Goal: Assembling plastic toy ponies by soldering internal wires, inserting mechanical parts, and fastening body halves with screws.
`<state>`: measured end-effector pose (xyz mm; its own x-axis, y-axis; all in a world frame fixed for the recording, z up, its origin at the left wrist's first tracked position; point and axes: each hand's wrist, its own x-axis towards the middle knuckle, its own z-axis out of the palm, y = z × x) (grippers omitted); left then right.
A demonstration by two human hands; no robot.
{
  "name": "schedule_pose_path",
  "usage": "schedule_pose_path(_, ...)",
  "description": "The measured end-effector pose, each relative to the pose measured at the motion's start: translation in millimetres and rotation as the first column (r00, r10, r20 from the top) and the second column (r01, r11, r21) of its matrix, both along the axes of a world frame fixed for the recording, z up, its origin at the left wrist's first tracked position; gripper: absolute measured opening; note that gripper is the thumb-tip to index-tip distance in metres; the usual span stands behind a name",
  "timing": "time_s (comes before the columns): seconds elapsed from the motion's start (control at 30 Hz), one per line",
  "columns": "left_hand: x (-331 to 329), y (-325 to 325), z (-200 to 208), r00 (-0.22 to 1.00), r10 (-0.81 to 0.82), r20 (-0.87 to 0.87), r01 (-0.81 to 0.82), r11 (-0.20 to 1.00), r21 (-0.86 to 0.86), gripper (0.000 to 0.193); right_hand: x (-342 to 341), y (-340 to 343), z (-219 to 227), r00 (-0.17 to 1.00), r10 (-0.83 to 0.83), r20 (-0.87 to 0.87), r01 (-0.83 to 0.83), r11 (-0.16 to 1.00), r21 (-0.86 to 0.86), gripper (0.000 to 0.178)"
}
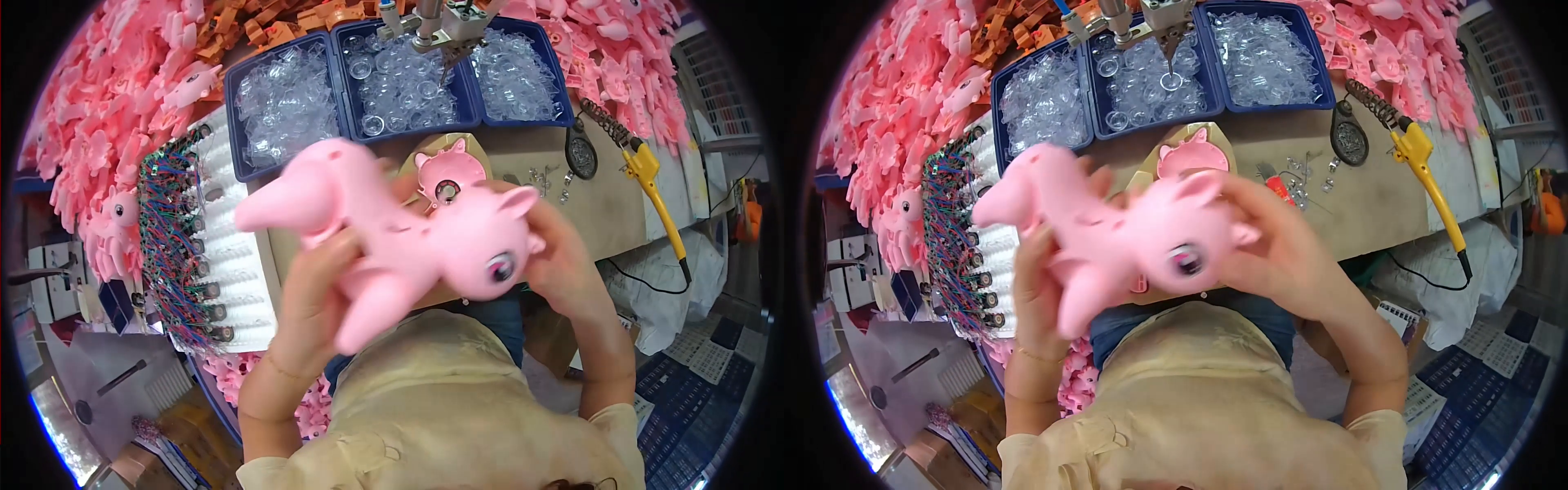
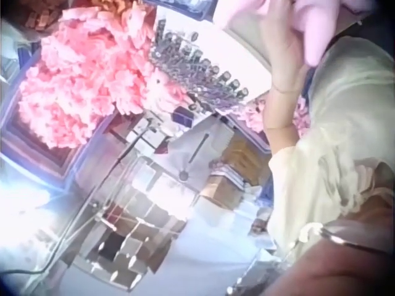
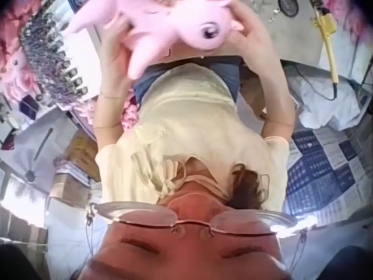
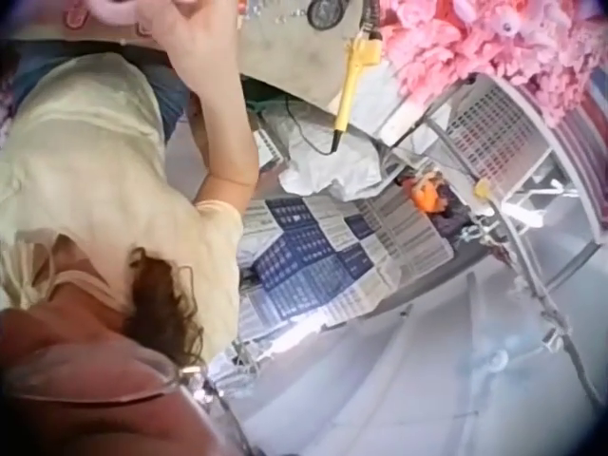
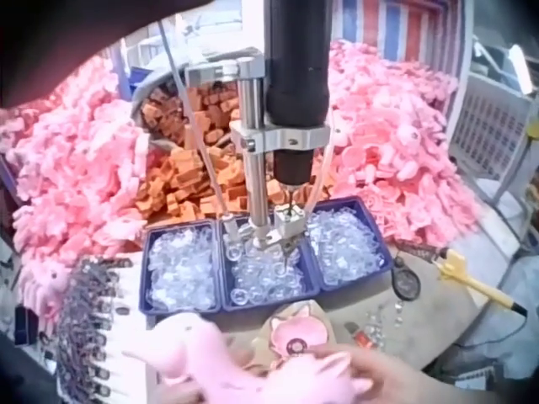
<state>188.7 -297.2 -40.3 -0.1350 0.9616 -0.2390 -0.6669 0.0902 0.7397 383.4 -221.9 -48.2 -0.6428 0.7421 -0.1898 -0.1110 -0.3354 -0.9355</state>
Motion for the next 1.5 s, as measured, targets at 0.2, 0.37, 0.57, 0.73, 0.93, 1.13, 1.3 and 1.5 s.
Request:
schedule_pose_path(0.2, -65.2, -35.9, 59.2, 0.573, -0.522, -0.632, 0.158, 0.827, -0.540, 0.030, -6.1, 32.3, 25.1, 0.996, 0.038, 0.085, -0.043, 0.997, 0.059, 0.048)
schedule_pose_path(0.37, -43.7, -33.2, 64.1, -0.723, 0.289, -0.627, 0.417, 0.907, -0.063, 0.033, -22.3, 31.1, 27.6, 0.960, 0.260, 0.107, -0.263, 0.965, 0.015, 0.048)
schedule_pose_path(0.57, -66.5, -47.6, 14.6, 0.086, -0.036, -0.996, 0.276, 0.961, -0.011, 0.031, 5.5, 5.5, 13.5, 0.948, 0.183, 0.261, -0.255, 0.928, 0.273, 0.032)
schedule_pose_path(0.73, -36.5, -37.9, -0.4, 0.936, 0.035, -0.350, -0.171, 0.914, -0.367, 0.047, 10.6, -3.8, -26.8, 0.848, -0.049, 0.527, -0.520, -0.271, 0.810, 0.031)
schedule_pose_path(0.93, -25.1, -35.4, -22.8, 0.927, 0.022, -0.374, -0.124, 0.959, -0.253, 0.028, -7.8, 0.7, -28.4, 0.833, 0.237, 0.499, -0.538, 0.145, 0.830, 0.003)
schedule_pose_path(1.13, -6.7, -23.2, -32.4, 0.898, 0.024, -0.438, -0.125, 0.971, -0.202, 0.028, -13.9, -7.7, -26.5, 0.917, 0.170, 0.361, -0.319, 0.857, 0.404, 0.008)
schedule_pose_path(1.3, 3.7, -27.0, -38.8, 0.627, -0.062, -0.777, -0.140, 0.972, -0.191, 0.030, -15.8, -10.9, -17.1, 0.931, -0.058, 0.360, -0.216, 0.707, 0.674, 0.014)
schedule_pose_path(1.5, 22.3, -21.9, -33.5, 0.578, -0.078, -0.812, -0.092, 0.983, -0.161, 0.024, -36.8, -20.0, -17.6, 0.881, -0.316, 0.351, -0.226, 0.371, 0.901, 0.024)
